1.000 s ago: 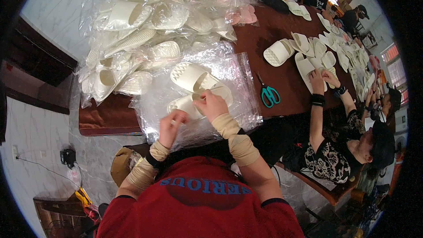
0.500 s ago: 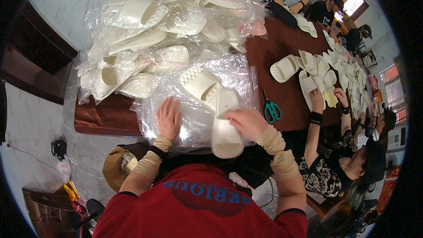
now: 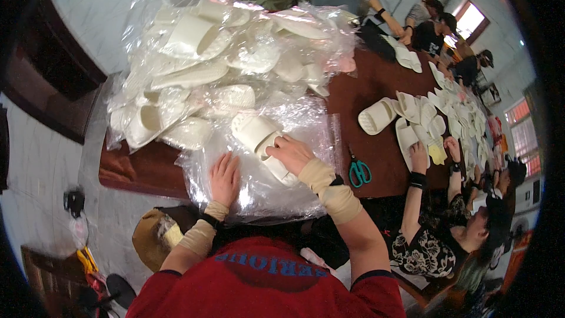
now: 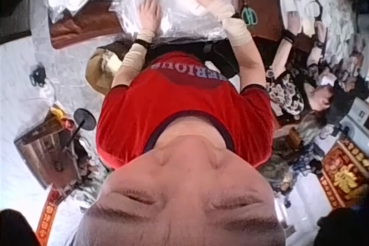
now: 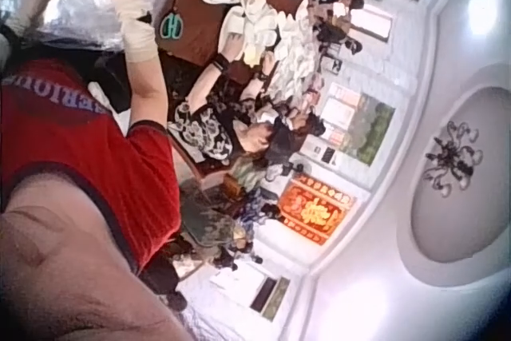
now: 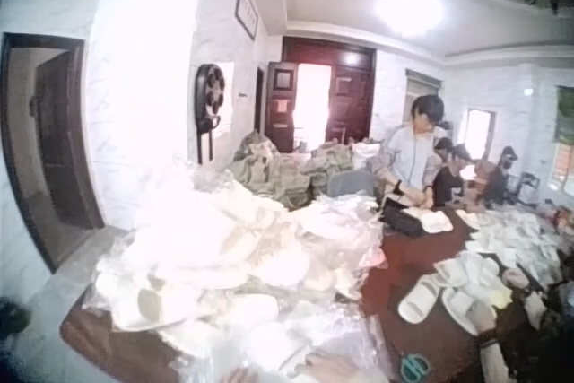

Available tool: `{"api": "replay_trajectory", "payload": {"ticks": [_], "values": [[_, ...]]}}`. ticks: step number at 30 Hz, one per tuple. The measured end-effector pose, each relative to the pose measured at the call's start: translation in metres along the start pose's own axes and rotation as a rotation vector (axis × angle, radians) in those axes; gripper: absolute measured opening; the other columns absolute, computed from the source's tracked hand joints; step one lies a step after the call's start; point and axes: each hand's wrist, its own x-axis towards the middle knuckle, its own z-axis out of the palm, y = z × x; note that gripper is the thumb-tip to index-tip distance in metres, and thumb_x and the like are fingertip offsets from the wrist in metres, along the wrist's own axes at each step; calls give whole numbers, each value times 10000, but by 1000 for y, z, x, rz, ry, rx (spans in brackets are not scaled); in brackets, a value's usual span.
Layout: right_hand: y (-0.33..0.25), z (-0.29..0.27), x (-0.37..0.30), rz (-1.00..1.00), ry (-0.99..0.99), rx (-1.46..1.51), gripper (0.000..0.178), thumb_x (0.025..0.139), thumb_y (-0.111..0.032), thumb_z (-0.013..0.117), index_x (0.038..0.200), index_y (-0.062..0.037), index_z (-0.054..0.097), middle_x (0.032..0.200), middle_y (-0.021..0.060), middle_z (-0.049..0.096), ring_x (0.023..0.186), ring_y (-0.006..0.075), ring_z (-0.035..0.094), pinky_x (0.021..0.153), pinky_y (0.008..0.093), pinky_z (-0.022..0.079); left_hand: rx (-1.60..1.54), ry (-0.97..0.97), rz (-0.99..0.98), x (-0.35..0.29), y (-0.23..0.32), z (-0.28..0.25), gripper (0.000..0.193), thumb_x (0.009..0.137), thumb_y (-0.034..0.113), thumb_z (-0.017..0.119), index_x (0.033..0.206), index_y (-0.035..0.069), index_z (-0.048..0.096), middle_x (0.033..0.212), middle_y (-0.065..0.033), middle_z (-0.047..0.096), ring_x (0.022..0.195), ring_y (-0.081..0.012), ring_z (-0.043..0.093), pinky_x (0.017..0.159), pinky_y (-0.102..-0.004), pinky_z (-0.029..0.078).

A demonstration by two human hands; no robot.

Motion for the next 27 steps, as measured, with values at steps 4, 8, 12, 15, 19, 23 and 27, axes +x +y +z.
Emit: {"api": "replay_trajectory", "payload": {"ticks": [4, 8, 12, 15, 19, 23, 27], "values": [[1, -22, -44, 84, 91, 102, 182, 849, -101, 563, 1016, -142, 620, 975, 85, 578, 970, 300, 575, 798, 388, 502, -16, -1, -42, -3, 1, -5, 430, 879, 129, 579, 1307, 94, 560, 1417, -121, 481, 1305, -316, 433, 1070, -470, 312], [29, -59, -93, 275, 217, 274, 156, 879, -126, 582, 1027, -97, 622, 993, 112, 609, 926, 327, 614, 810, 398, 503, 0, -6, -26, -1, -2, -10, 433, 879, 130, 572, 1310, 85, 557, 1420, -131, 477, 1306, -330, 430, 1070, -475, 310], [105, -91, -123, 456, 306, 85, 194, 876, -107, 560, 1053, -64, 625, 1030, 149, 648, 981, 335, 618, 857, 390, 495, -13, 16, -34, -4, -4, -11, 436, 876, 132, 575, 1310, 87, 557, 1412, -137, 482, 1301, -334, 433, 1061, -475, 318], [190, -104, -153, 615, 441, -150, 253, 893, -87, 537, 1139, -80, 597, 1059, 148, 629, 979, 354, 605, 841, 414, 486, -36, 13, -9, 3, -1, -2, 443, 882, 151, 584, 1320, 97, 546, 1404, -142, 485, 1310, -325, 429, 1057, -475, 323], [109, -83, -76, 475, 485, 90, 329, 874, -154, 595, 1198, -90, 589, 1124, 124, 615, 1015, 314, 596, 902, 413, 463, -2, -14, -46, -6, -4, -7, 442, 899, 177, 584, 1331, 102, 529, 1429, -132, 459, 1327, -301, 416, 1067, -478, 314], [27, 15, -44, 110, 59, 43, 472, 822, -256, 684, 1268, -148, 575, 1249, 131, 564, 1164, 320, 516, 989, 408, 429, -71, 23, -40, -1, 0, -17, 371, 921, 161, 567, 1284, 86, 581, 1397, -134, 502, 1304, -311, 450, 1072, -432, 340], [15, 52, -39, 251, -181, 188, 558, 771, -243, 747, 1296, -205, 562, 1326, 114, 492, 1237, 343, 447, 1008, 423, 416, -793, 1, -448, 18, -11, -58, 193, 952, 96, 553, 1084, 11, 666, 1203, -108, 644, 1079, -214, 601, 891, -303, 474]]}}
